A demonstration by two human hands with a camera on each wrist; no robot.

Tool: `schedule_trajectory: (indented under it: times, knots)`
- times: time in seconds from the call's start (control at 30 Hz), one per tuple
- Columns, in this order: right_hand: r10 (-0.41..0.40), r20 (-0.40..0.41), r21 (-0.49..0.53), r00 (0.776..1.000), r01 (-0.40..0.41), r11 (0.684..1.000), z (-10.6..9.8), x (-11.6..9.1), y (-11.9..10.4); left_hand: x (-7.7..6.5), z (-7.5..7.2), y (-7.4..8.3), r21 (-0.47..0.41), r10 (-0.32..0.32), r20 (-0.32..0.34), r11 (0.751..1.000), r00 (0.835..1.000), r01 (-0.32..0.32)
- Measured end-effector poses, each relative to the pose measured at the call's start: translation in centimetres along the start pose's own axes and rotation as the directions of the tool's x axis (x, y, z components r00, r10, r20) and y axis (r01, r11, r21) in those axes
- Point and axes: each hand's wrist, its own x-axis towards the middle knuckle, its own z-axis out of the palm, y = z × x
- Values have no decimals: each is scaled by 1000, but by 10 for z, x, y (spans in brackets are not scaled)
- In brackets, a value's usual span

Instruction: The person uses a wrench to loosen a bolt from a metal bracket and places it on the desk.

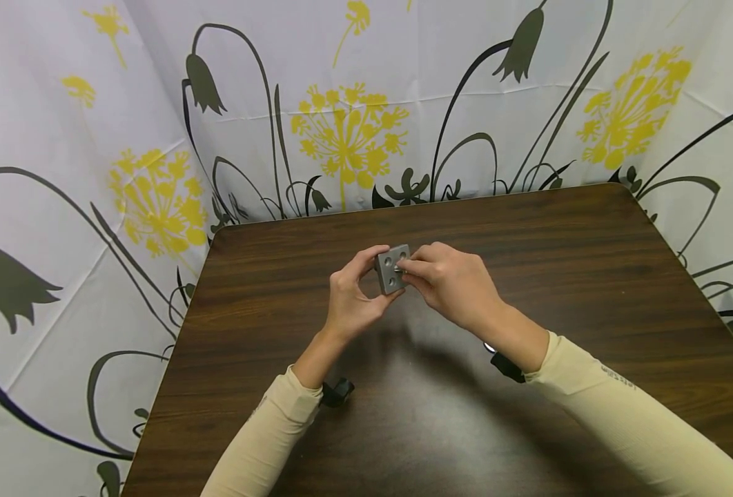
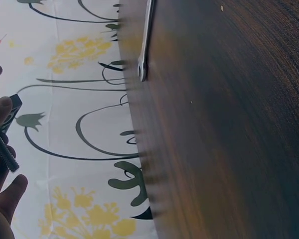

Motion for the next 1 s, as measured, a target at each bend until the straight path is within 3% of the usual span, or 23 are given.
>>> schedule_trajectory:
  times: [0.13, 0.23, 0.37, 0.5, 0.6, 0.8, 1.0]
  knots:
    - [-68, 1, -61, 998, 68, 996, 0, -1, 1, -4, 1, -9, -2, -14, 5, 1000, 1000, 14]
    - [-42, -3, -36, 999, 42, 998, 0, -1, 1, -4, 1, -10, -9, -20, 11, 1000, 1000, 20]
    - [110, -9, 42, 994, -110, 993, -2, 1, -2, -4, 0, -9, -26, -19, 15, 999, 1000, 20]
    - [302, 56, 131, 952, -307, 943, -3, 4, -5, -4, 0, -8, -23, -18, 8, 1000, 1000, 18]
    - [367, 111, 176, 924, -382, 907, -4, 5, -6, -4, 0, -8, -11, -16, 6, 1000, 1000, 16]
    - [360, 124, 210, 925, -379, 901, -3, 4, -5, -5, 1, -11, -6, -7, 10, 1000, 1000, 7]
    - [295, 87, 175, 951, -306, 936, -2, 2, -4, -6, 1, -13, -8, -3, 8, 1000, 1000, 3]
